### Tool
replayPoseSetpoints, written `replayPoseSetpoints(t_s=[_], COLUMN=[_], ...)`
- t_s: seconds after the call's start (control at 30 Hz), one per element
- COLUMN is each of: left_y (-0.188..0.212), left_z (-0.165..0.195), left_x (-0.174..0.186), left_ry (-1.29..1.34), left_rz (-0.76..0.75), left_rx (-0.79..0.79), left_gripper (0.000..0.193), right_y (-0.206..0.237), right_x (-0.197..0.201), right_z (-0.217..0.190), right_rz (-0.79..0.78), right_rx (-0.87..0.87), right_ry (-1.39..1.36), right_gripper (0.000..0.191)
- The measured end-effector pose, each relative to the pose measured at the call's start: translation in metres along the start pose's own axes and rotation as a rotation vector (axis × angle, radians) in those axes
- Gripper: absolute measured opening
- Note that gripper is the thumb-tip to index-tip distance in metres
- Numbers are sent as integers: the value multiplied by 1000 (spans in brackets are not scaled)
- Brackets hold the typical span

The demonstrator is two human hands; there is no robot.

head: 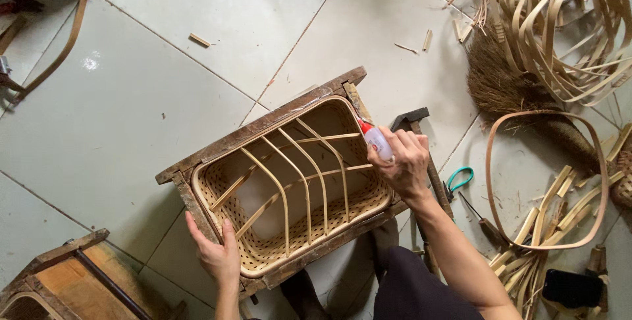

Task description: The person sits on the floor fitting curved bamboo ribs into a woven basket frame held in a wooden jig. They press the ribs into place, tap them with a hammer, apply glue from a squeeze bottle along the rim, and reposition the basket while seating the strips.

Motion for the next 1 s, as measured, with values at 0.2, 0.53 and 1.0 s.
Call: replayPoseSetpoints(t_s=[0.2,0.53,1.0], left_y=[1,1,2], left_z=[6,4,4], left_x=[4,4,6], left_ry=[-26,-6,-56], left_rz=[-15,-81,-14], left_rx=[9,135,28], left_gripper=[88,89,88], right_y=[16,32,34], right_x=[6,21,21], right_z=[2,2,0], right_rz=[-44,-17,-82], right_rx=[-12,-58,-85], right_ry=[26,-1,17], right_gripper=[42,46,45])
Point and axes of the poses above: each hand's wrist, its own y-axis away from the middle knuckle, its own x-axis out of the back of the hand, z = x × y, the point moved 7 cm from there along -y, towards the middle knuckle, and after that the axes turned 14 degrees about -y, right-handed, at the moved point
